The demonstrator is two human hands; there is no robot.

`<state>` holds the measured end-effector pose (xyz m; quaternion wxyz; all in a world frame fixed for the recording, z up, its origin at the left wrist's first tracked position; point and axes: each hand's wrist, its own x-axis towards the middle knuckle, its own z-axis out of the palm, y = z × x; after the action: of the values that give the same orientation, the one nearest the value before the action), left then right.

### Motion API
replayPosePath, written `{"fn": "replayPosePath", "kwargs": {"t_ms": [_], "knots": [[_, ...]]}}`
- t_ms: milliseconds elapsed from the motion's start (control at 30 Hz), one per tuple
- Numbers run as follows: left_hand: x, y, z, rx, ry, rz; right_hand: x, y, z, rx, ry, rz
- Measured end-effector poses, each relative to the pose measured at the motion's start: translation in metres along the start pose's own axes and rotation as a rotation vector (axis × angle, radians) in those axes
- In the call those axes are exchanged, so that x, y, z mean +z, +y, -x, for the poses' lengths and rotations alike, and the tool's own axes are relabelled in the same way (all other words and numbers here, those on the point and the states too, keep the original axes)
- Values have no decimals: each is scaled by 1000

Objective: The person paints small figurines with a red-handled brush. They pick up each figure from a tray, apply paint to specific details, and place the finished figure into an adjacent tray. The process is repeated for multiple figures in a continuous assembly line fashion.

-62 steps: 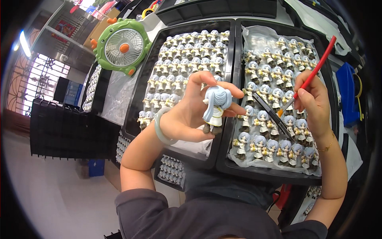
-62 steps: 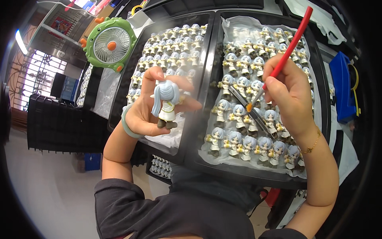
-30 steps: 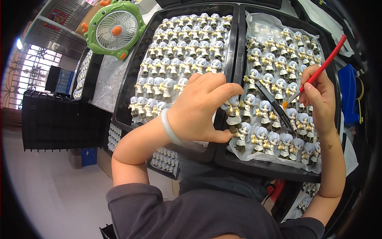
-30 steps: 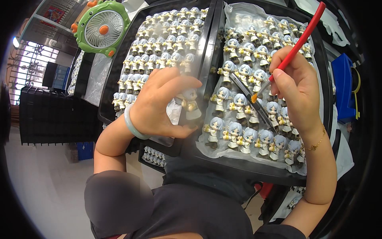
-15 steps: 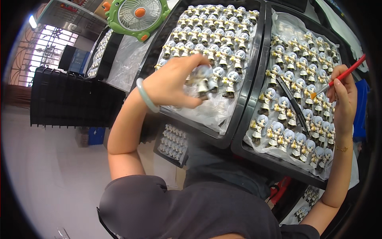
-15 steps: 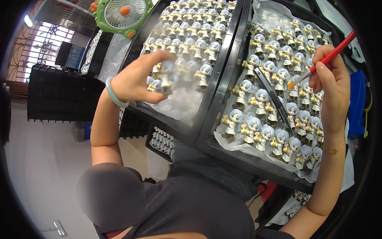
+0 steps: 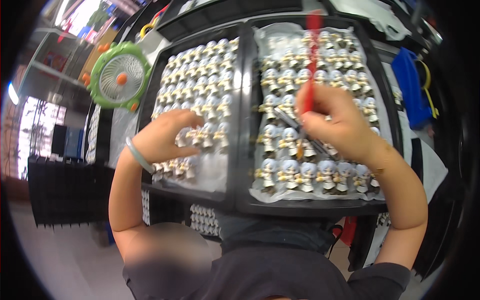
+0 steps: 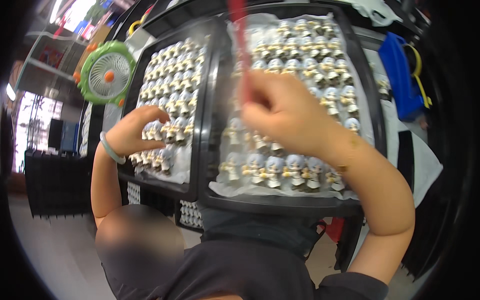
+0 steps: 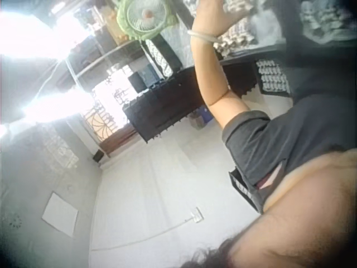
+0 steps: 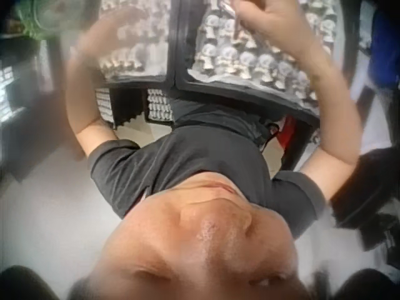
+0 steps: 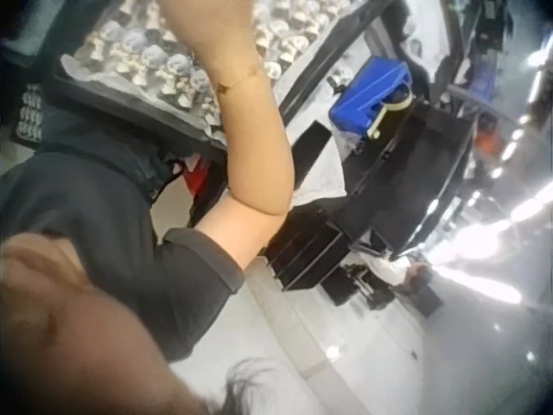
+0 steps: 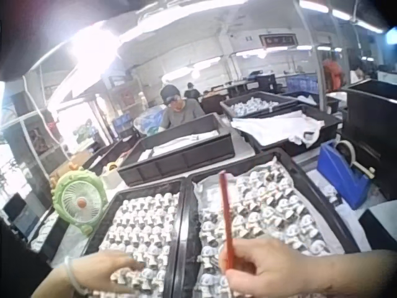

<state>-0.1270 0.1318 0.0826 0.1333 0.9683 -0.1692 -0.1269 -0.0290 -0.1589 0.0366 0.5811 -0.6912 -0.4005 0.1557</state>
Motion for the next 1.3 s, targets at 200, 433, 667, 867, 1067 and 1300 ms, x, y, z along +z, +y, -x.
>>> {"fn": "replayPosePath", "kwargs": {"t_ms": [200, 433, 667, 867, 1067, 1300], "knots": [[6, 18, -188, 177, 268, -126, 4, -11, 3, -62, -167, 158], [32, 21, -346, -208, 304, -196, -9, -9, 0, 20, -77, 165], [12, 5, -313, -10, 569, 246, -13, -3, -1, -72, -13, 138], [-5, 19, -134, 204, 94, 1508, -20, -17, 3, -64, 75, 30], [36, 31, -43, 380, 129, 1473, -17, -15, 1, -56, 131, -94], [56, 37, -23, 458, 153, 1449, -14, -9, 0, 42, 105, -32]]}}
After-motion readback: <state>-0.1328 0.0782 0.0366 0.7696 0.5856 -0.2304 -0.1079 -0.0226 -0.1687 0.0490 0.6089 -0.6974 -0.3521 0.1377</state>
